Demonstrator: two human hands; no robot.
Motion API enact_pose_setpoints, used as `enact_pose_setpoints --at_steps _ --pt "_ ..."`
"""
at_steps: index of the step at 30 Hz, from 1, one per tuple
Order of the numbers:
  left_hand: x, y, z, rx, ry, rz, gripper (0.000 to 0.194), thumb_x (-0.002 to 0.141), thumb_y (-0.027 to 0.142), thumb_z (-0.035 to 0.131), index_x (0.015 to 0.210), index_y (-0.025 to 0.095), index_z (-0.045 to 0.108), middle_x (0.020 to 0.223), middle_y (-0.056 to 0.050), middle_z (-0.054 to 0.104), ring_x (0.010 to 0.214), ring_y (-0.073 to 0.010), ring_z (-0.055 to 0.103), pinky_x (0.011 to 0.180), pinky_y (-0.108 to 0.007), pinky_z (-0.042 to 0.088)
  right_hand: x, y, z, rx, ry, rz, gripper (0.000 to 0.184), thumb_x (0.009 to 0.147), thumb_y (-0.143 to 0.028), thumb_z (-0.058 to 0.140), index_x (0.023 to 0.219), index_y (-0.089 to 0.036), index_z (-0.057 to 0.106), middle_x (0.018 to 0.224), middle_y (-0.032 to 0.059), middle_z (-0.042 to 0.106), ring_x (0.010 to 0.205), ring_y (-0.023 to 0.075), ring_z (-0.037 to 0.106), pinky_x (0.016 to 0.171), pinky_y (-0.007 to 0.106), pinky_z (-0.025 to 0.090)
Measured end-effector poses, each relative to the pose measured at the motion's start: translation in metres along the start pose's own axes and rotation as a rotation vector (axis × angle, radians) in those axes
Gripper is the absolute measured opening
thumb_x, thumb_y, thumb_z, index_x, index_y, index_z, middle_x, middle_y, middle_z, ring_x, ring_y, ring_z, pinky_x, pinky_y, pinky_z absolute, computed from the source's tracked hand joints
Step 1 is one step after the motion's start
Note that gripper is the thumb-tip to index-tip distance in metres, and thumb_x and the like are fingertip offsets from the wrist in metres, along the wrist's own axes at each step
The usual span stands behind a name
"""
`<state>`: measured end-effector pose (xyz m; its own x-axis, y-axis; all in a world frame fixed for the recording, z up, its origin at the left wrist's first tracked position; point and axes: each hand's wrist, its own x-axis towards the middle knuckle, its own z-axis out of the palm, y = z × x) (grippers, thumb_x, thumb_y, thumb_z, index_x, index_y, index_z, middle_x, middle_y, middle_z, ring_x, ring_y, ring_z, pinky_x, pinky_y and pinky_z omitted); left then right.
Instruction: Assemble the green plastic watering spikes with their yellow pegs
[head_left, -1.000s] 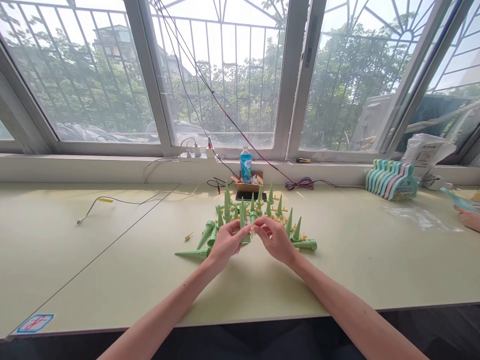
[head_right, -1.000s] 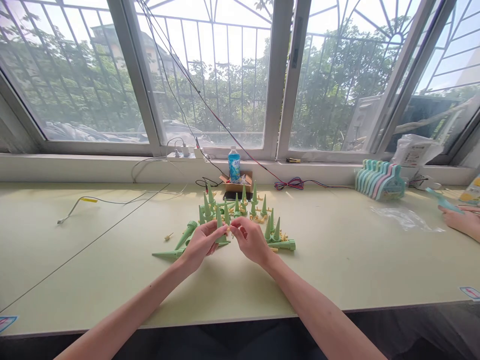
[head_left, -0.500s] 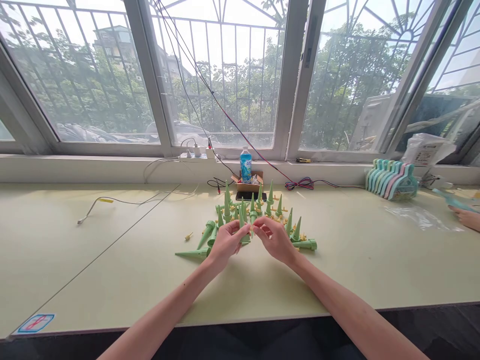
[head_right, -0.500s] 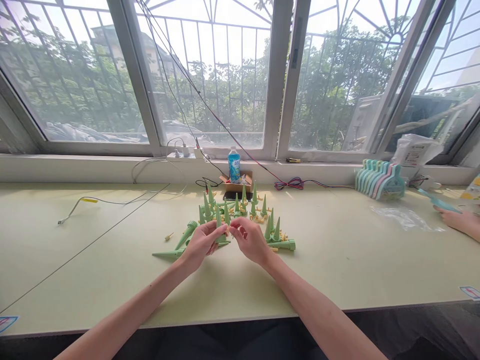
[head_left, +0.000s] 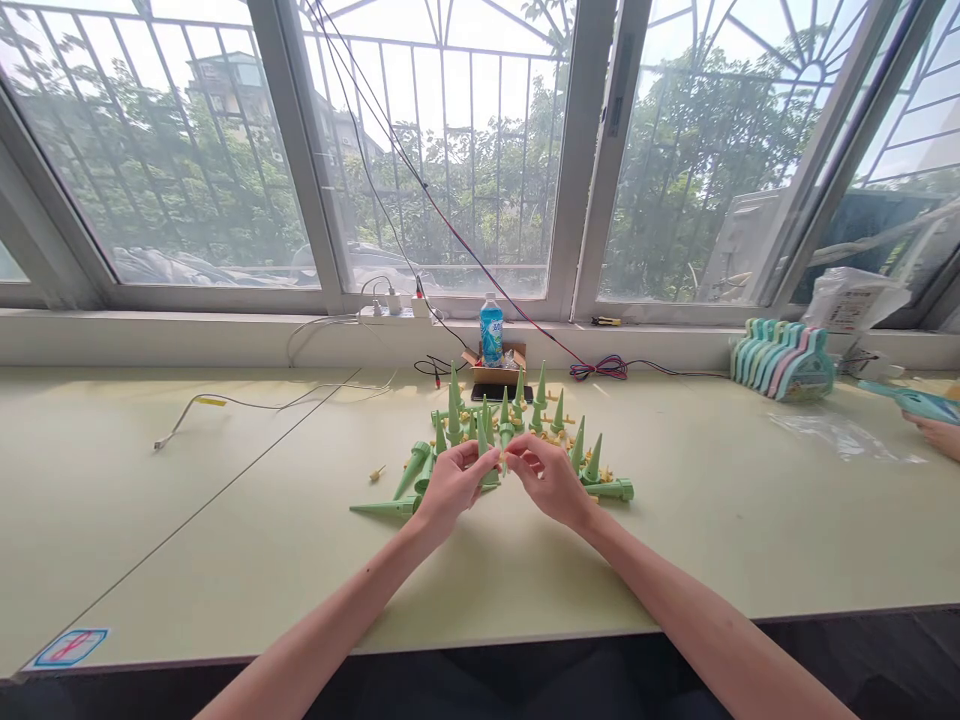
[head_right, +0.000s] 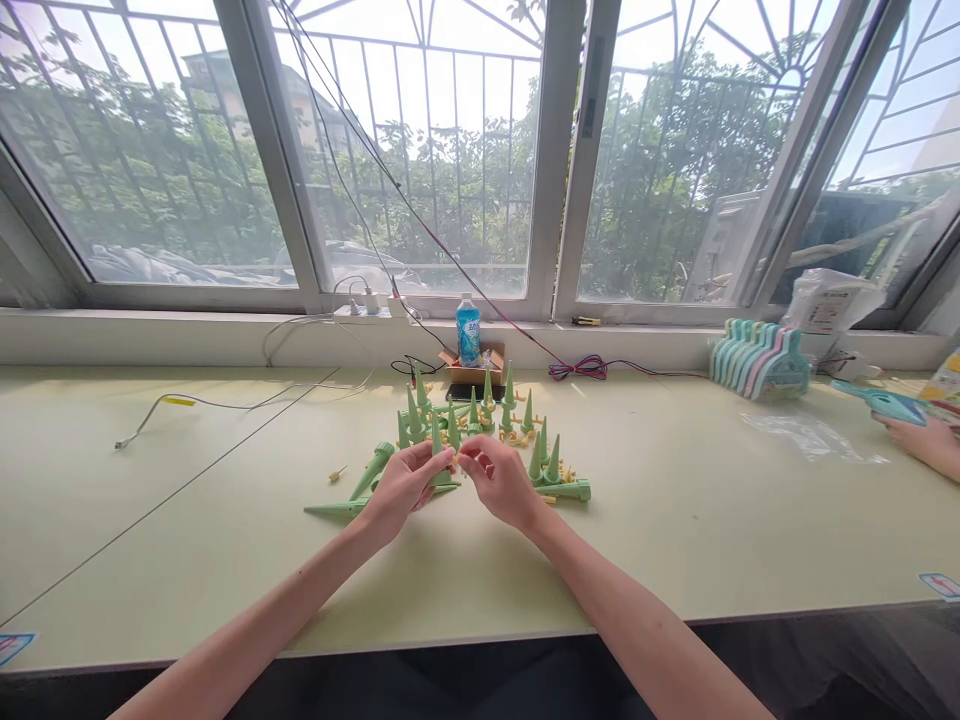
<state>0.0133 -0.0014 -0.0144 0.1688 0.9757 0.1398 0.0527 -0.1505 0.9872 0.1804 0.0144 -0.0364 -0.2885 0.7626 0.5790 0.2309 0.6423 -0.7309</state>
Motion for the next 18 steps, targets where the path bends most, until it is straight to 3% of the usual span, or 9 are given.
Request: enact_pose_setpoints --at_steps 18 --pt "-0.0012 0.0020 0.0021 0.017 -0.010 -0.003 0.035 0.079 0.048 0.065 0.079 0.014 0.062 0.072 -0.001 0.060 0.039 0.0000 0.029 0.036 -0.016 0.019 0.0007 0.0060 -0.0001 -0.107 0.013 0.013 0.035 0.096 -0.042 0.043 0.072 -0.018 0.053 0.060 -0.0017 0.049 0.054 0.0109 0.045 0.052 0.023 0.037"
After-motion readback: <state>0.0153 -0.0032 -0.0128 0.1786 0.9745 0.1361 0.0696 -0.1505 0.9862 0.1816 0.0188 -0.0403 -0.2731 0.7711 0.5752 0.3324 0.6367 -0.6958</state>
